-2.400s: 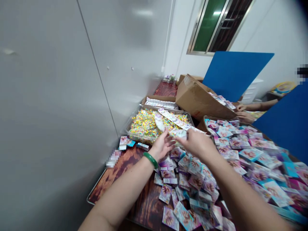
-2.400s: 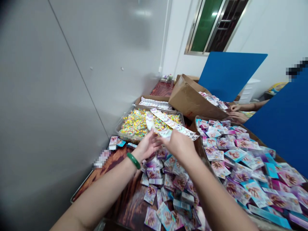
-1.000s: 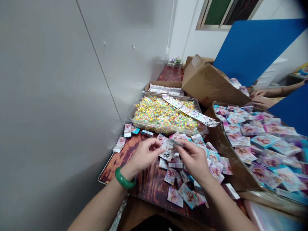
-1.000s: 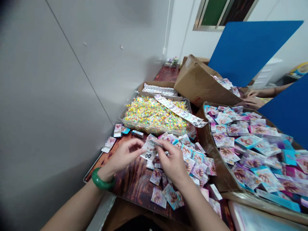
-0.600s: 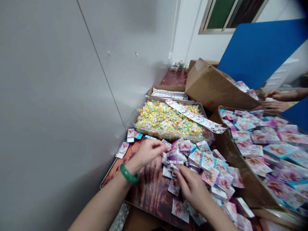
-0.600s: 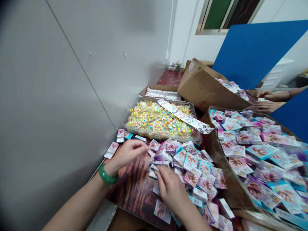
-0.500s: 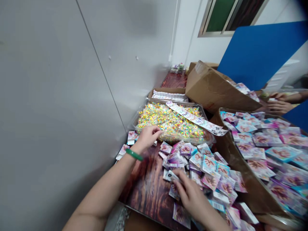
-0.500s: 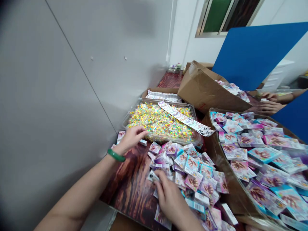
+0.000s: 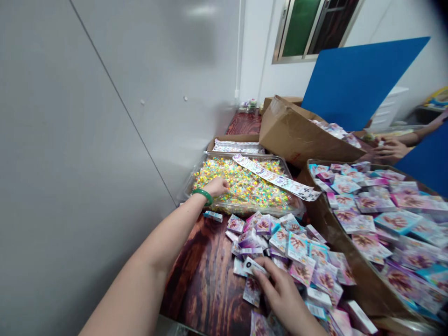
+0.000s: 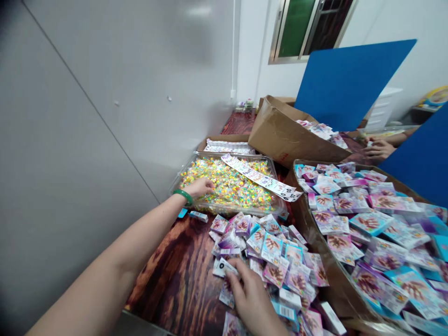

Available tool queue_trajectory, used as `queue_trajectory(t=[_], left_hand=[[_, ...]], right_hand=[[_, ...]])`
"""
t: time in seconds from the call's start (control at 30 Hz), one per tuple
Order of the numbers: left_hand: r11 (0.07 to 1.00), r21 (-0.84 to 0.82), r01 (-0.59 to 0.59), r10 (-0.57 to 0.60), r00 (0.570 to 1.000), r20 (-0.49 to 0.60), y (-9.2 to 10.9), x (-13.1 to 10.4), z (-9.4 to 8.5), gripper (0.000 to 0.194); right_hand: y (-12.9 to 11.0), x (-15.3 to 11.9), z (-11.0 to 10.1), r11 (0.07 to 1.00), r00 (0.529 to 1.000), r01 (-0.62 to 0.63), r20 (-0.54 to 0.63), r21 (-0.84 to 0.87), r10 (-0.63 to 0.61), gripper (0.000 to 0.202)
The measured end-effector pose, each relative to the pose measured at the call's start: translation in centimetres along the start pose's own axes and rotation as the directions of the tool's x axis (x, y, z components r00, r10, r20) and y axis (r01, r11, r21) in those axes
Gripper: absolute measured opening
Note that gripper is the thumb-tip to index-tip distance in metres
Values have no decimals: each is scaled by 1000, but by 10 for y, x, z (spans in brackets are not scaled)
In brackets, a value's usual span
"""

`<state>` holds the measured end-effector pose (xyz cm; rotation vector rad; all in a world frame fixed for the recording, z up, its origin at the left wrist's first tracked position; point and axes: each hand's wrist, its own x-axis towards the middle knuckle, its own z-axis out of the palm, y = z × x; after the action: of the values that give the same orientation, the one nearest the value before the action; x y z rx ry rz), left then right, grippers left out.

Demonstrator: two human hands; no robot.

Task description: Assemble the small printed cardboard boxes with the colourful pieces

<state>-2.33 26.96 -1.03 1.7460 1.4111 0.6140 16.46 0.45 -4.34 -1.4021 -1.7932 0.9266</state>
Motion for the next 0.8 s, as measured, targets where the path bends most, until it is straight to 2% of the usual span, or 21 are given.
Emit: queue_trajectory(t=[0.07, 0.17, 0.27, 0.3, 0.37, 0.4, 0.43, 0.47, 0.57, 0.63, 0.67, 0.73, 0.8], left_hand=[[999, -52, 9, -9, 1000, -15, 0, -5, -8, 12], [991, -133, 7, -7, 1000, 1, 14, -26, -17, 5], [981, -193, 5, 22, 990, 140, 39, -64, -15, 15], [976, -219, 5, 46, 973, 228, 47, -80, -12, 20], [957, -288, -13, 158, 860, 486, 60, -109, -3, 18], [956, -293, -36, 198, 814, 546, 63, -121, 3, 14], [957, -279, -73, 225, 793, 566, 64, -132, 9, 9], [962, -242, -124, 242, 797, 553, 64, -141, 15, 5], [963, -89, -253, 267, 865, 425, 55, -156, 28, 6], [961, -23, -274, 264, 896, 358, 48, -162, 33, 10], [963, -10, -269, 257, 908, 330, 46, -165, 35, 11], [968, -5, -251, 243, 928, 283, 41, -171, 38, 11], [967, -43, -252, 253, 923, 290, 33, -176, 37, 12]], right_hand=[[4, 3, -4, 1000, 1000, -14, -10, 18, 14, 24], [6, 10, -11, 999, 992, -32, -124, 43, 37, 24], [0, 22, -21, 992, 968, -94, -227, 86, 111, 26], [-4, 26, -25, 986, 962, -124, -230, 112, 147, 26], [-12, 37, -31, 971, 956, -165, -215, 171, 201, 21], [-15, 41, -32, 961, 960, -174, -183, 215, 214, 20], [-18, 45, -32, 947, 968, -190, -110, 258, 225, 19], [-21, 47, -31, 926, 971, -220, -22, 307, 238, 20], [-25, 48, -23, 830, 940, -340, 194, 443, 281, 22], [-27, 45, -18, 785, 925, -379, 230, 490, 303, 26], [-29, 43, -16, 791, 928, -371, 227, 487, 295, 28], [-31, 41, -12, 846, 947, -315, 199, 430, 252, 28], [-32, 39, -9, 895, 960, -266, 181, 357, 213, 25]])
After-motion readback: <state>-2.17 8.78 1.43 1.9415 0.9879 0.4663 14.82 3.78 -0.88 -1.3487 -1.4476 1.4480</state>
